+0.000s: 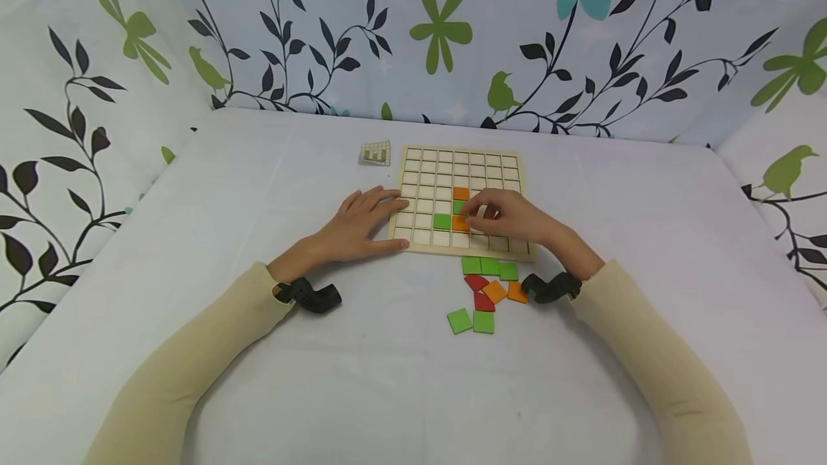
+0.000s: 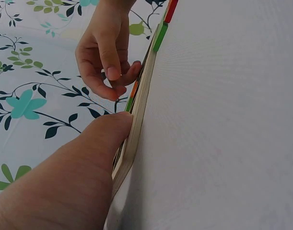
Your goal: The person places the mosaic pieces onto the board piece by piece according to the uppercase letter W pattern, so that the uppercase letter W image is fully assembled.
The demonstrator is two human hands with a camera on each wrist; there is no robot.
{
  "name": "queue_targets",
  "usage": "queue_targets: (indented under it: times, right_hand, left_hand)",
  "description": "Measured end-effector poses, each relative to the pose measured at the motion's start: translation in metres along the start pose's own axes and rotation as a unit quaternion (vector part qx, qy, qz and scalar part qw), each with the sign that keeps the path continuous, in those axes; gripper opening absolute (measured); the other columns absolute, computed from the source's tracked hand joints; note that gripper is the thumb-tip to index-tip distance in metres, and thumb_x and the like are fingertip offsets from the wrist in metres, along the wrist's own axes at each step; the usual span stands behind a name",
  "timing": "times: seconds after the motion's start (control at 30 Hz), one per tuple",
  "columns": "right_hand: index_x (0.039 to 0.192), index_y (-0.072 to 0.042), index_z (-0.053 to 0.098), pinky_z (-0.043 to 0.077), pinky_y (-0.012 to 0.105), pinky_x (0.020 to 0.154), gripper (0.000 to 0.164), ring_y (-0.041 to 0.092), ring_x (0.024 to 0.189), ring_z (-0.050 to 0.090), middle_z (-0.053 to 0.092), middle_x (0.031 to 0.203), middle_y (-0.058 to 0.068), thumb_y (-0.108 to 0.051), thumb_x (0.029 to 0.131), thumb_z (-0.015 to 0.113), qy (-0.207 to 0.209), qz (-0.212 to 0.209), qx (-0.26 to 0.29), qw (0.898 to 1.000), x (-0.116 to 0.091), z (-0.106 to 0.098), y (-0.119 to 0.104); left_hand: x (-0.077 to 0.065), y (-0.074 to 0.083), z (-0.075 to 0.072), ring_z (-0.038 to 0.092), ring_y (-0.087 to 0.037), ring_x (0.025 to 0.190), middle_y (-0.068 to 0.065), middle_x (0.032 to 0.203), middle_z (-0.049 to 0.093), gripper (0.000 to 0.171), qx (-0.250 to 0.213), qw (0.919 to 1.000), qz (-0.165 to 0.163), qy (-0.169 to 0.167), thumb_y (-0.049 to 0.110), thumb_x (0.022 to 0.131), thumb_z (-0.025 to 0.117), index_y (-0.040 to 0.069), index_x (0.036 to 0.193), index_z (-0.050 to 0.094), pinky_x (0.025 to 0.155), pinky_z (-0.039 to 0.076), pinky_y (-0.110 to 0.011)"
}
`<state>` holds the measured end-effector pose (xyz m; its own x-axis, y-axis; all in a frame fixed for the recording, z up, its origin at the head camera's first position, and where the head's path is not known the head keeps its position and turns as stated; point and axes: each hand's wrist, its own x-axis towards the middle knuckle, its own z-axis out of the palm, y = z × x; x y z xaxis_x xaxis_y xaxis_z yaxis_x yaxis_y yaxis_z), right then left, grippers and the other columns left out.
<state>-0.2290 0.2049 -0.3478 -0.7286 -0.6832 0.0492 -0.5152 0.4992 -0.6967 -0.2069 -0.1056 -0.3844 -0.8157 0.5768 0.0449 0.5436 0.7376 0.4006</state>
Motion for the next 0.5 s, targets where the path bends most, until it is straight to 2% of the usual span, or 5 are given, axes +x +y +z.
queue_targets:
  times: [0.5]
  right_hand:
    - [0.111, -0.001, 0.07, 0.05, 0.022, 0.072, 0.019, 0.017, 0.078, 0.057, 0.069, 0.103, 0.009, -0.004, 0.094, 0.063, -0.034, -0.014, 0.015, 0.999, -0.012, 0.007, -0.008]
  left_hand:
    - [-0.001, 0.0, -0.001, 0.012, -0.031, 0.149, -0.004, 0.158, 0.026, 0.072, 0.002, 1.0, -0.002, 0.001, 0.055, 0.091, 0.06, 0.019, 0.15, 0.038, 0.118, 0.004, -0.054]
